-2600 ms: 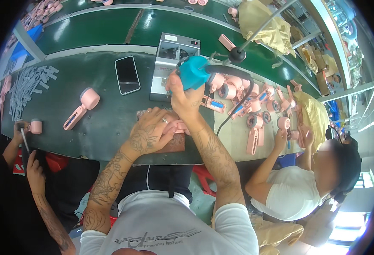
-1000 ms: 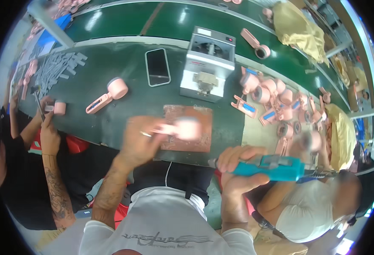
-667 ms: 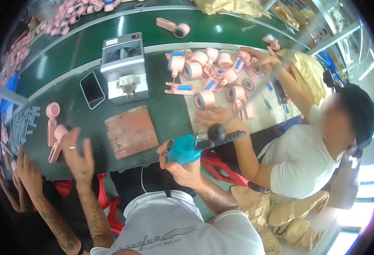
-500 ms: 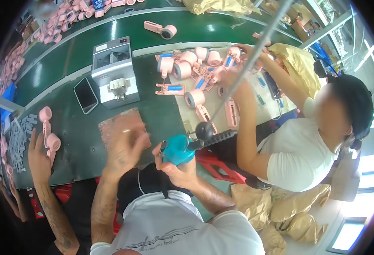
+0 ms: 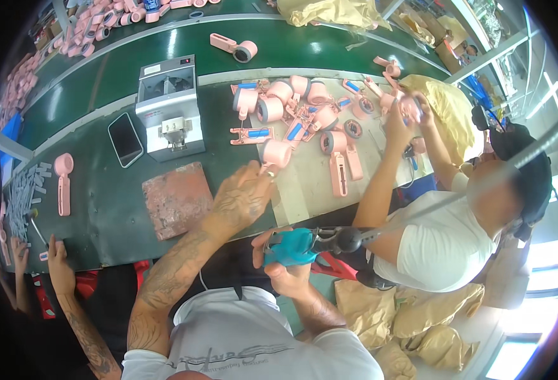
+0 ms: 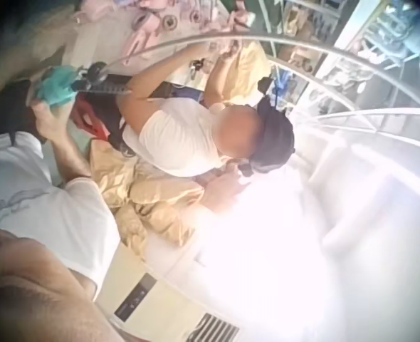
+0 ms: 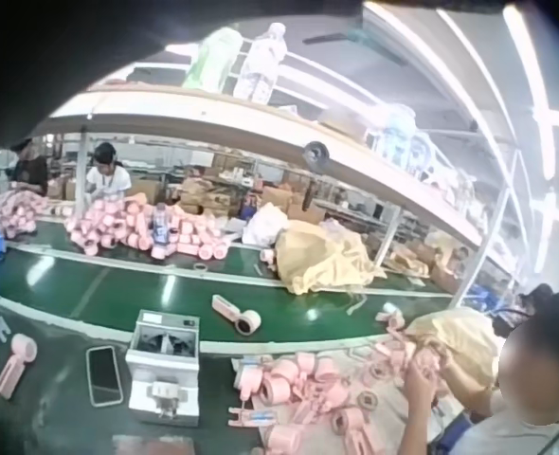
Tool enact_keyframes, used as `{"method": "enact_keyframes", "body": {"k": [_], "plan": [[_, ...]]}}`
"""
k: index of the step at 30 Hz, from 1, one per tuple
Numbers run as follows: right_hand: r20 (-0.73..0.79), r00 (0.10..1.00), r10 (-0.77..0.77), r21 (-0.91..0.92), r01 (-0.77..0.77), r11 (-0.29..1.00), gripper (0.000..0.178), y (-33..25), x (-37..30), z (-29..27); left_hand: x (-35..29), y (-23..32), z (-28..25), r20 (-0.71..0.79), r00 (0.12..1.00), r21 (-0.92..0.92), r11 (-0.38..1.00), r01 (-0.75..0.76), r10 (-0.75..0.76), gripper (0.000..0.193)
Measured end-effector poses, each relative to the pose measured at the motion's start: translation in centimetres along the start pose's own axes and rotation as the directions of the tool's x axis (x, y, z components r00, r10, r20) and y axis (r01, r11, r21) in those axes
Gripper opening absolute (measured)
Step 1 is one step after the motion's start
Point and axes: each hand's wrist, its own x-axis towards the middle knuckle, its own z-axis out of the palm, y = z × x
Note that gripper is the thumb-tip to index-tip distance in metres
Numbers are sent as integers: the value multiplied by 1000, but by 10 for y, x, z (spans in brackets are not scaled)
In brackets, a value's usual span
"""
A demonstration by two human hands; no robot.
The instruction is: Assembling handheld portable fans using an electric screwdriver at an industrial workbench.
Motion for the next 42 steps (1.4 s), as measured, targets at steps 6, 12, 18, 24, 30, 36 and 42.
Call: {"method": "enact_keyframes", "body": {"k": [6,12,18,24,30,36,42], "plan": [[33,999,24,13,-25,1000,73,9,23,10,-53,-17,-55,-354,934,93,992,90,-52,40],[78,990,117,-91,-109,990,82,4,54,42,-106,-65,-68,-355,928,-172,984,53,-112,25],[94,985,-144,154,128,980,72,7,128,92,-104,-87,-79,-378,924,-198,980,-22,-55,21],[152,920,-361,48,358,933,44,37,201,146,-107,-103,-63,-404,914,-23,999,-37,24,33],[236,878,-417,-55,441,896,44,68,228,150,-103,-96,-63,-387,922,20,1000,10,-1,45],[267,917,-296,-128,338,932,40,64,218,150,-103,-95,-62,-415,909,61,996,57,-27,42],[210,955,-212,-100,236,966,52,36,176,118,-100,-92,-66,-386,921,36,997,74,-54,41]]}}
